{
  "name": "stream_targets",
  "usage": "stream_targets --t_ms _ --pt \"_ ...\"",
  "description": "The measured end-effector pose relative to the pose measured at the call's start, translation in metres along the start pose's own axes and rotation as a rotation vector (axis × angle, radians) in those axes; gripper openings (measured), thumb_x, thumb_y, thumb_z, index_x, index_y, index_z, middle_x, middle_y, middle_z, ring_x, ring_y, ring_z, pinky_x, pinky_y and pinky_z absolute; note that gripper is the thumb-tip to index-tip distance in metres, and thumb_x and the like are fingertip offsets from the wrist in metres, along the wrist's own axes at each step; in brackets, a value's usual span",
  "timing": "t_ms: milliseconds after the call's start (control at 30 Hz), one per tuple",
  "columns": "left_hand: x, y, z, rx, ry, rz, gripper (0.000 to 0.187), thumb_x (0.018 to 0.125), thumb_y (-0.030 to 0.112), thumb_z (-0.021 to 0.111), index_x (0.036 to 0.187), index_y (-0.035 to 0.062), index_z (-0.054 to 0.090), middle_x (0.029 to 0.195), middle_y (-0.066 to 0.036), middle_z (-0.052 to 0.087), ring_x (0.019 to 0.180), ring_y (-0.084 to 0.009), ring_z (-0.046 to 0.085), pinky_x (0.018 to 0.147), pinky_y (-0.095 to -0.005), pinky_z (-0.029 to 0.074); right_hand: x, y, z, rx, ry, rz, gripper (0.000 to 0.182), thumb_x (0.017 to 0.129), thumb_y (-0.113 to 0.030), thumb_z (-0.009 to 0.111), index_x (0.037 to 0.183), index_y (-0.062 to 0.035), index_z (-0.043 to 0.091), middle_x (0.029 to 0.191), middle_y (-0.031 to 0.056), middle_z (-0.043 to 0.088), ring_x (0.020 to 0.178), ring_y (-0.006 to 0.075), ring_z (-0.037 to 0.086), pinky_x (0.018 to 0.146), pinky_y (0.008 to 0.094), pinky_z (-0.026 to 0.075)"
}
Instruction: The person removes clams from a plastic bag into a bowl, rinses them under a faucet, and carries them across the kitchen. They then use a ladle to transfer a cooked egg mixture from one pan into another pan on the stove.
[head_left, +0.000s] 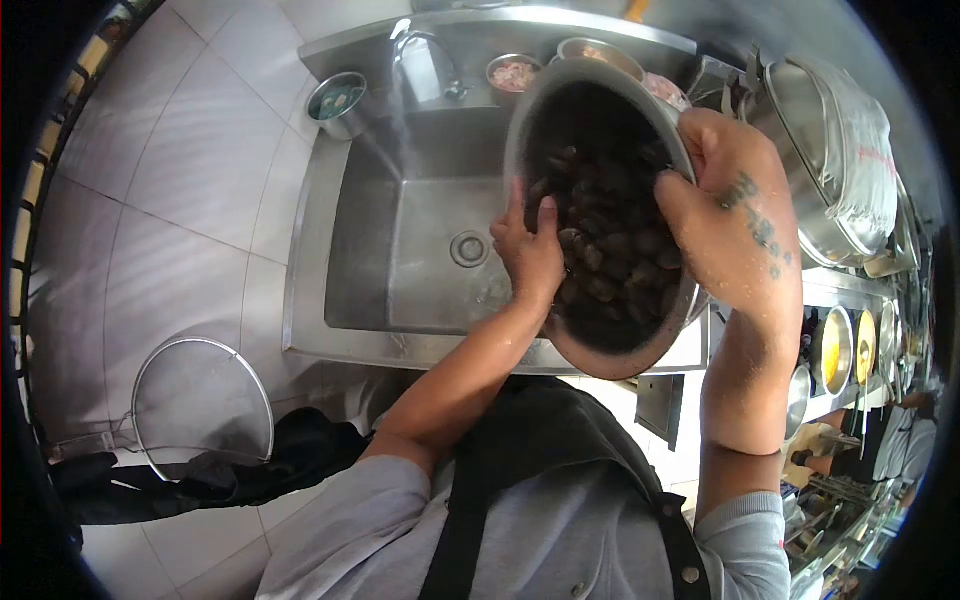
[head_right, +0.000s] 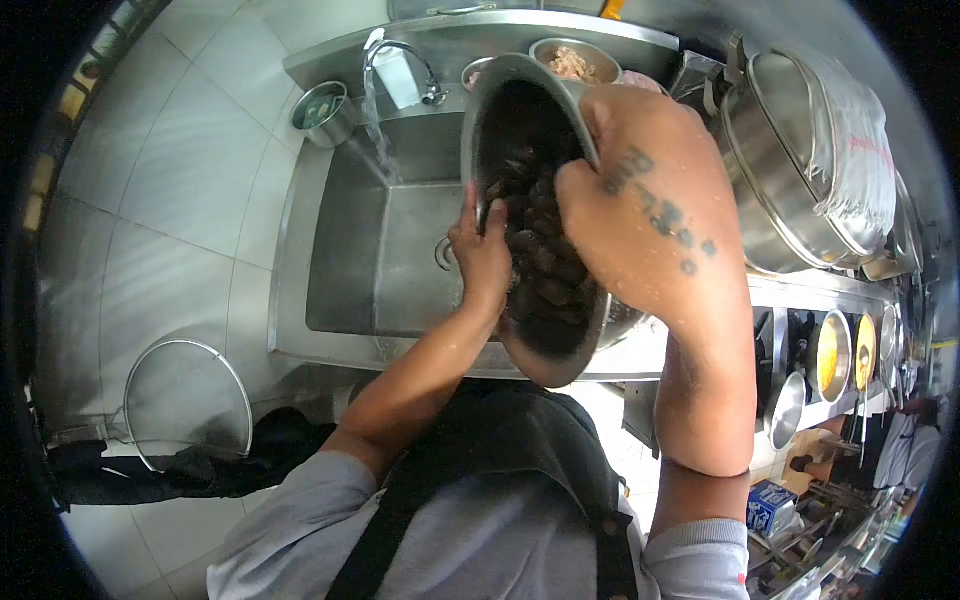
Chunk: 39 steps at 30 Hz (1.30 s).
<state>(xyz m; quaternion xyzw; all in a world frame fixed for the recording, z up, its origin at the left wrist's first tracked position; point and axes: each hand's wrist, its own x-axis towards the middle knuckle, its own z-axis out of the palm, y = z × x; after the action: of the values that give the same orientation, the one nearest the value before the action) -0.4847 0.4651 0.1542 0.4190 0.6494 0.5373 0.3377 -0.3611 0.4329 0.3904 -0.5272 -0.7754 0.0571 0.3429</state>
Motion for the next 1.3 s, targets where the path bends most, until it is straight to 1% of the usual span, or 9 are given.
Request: stream_targets --t_ms 100,233,267,700,967,1100,1167,1233,1300 --pt "-0.006 -0.001 0.004 0.040 -0.011 -0.018 0.060 0.093 0.041 0.058 0.145 0.0176 0.040 0.116 -0.023 0.042 0.111 -0.0367 0.043 0.100 -0.0428 0.034 -0.004 0.000 0.000 0.125 0.009 0.095 0.016 0.066 -0.006 0.055 0.075 0.0077 0.055 0.073 0.0295 0.052 0.077 0.0486 0.054 0.069 0.0493 0.044" --pt "-0.009 -0.003 0.009 0.019 -0.045 0.018 0.062 0.092 0.044 0.058 0.146 0.0192 0.039 0.118 -0.024 0.040 0.112 -0.0376 0.040 0.101 -0.0431 0.032 -0.008 -0.004 -0.010 0.002 -0.030 0.215 0.015 0.064 -0.003 0.053 0.074 0.0080 0.051 0.067 0.0262 0.048 0.063 0.0412 0.050 0.063 0.0429 0.042" --pt "-0.010 -0.004 0.012 0.043 -0.042 0.001 0.062 0.092 0.044 0.058 0.146 0.0200 0.040 0.119 -0.024 0.039 0.112 -0.0377 0.039 0.101 -0.0440 0.030 -0.011 -0.001 -0.006 -0.001 0.033 0.168 0.012 0.066 -0.003 0.052 0.071 0.0058 0.047 0.060 0.0077 0.037 0.060 0.0148 0.038 0.056 0.0324 0.035" --pt "-0.004 -0.002 0.019 0.087 -0.101 0.032 0.065 0.091 0.045 0.059 0.147 0.0192 0.037 0.118 -0.023 0.040 0.108 -0.0354 0.040 0.098 -0.0414 0.033 -0.006 -0.009 -0.003 0.004 0.065 0.259 0.015 0.066 -0.004 0.052 0.076 0.0076 0.053 0.060 0.0119 0.042 0.060 0.0174 0.042 0.060 0.0337 0.039" --pt "0.025 0.008 0.003 0.149 -0.080 -0.012 0.066 0.087 0.052 0.062 0.140 0.0170 0.047 0.119 -0.026 0.046 0.112 -0.0391 0.045 0.100 -0.0454 0.034 0.007 0.002 0.009 0.017 0.093 0.247 0.019 0.067 -0.006 0.057 0.067 0.0046 0.041 0.058 0.0105 0.034 0.058 0.0169 0.037 0.056 0.0345 0.033" --pt "0.066 0.015 -0.017 0.232 -0.053 0.190 0.070 0.084 0.055 0.064 0.138 0.0131 0.050 0.123 -0.026 0.051 0.119 -0.0400 0.046 0.101 -0.0472 0.035 0.010 0.013 0.018 0.076 0.144 0.197 0.023 0.070 -0.008 0.061 0.065 0.0015 0.041 0.057 0.0074 0.037 0.059 0.0153 0.039 0.056 0.0348 0.034" --pt "0.090 0.033 -0.036 0.226 -0.149 0.163 0.070 0.083 0.055 0.065 0.136 0.0119 0.052 0.127 -0.027 0.051 0.123 -0.0407 0.046 0.103 -0.0468 0.035 0.012 0.010 0.019 0.288 0.103 0.315 0.021 0.075 -0.008 0.064 0.065 -0.0017 0.047 0.056 0.0010 0.046 0.052 0.0116 0.043 0.051 0.0300 0.035" --pt "0.119 0.039 -0.057 0.208 -0.219 0.121 0.070 0.082 0.056 0.066 0.134 0.0096 0.054 0.128 -0.027 0.053 0.124 -0.0375 0.048 0.104 -0.0436 0.036 0.012 0.019 0.028 0.376 0.084 0.404 0.020 0.076 -0.011 0.062 0.069 0.0048 0.055 0.056 0.0143 0.053 0.055 0.0229 0.053 0.059 0.0372 0.044" --pt "0.132 0.057 -0.084 0.220 -0.248 0.160 0.070 0.080 0.054 0.070 0.129 0.0060 0.058 0.126 -0.026 0.057 0.122 -0.0335 0.052 0.102 -0.0403 0.039 0.008 0.028 0.044 0.463 0.053 0.404 0.021 0.079 -0.013 0.065 0.070 0.0026 0.054 0.056 0.0128 0.052 0.056 0.0213 0.055 0.058 0.0362 0.045"
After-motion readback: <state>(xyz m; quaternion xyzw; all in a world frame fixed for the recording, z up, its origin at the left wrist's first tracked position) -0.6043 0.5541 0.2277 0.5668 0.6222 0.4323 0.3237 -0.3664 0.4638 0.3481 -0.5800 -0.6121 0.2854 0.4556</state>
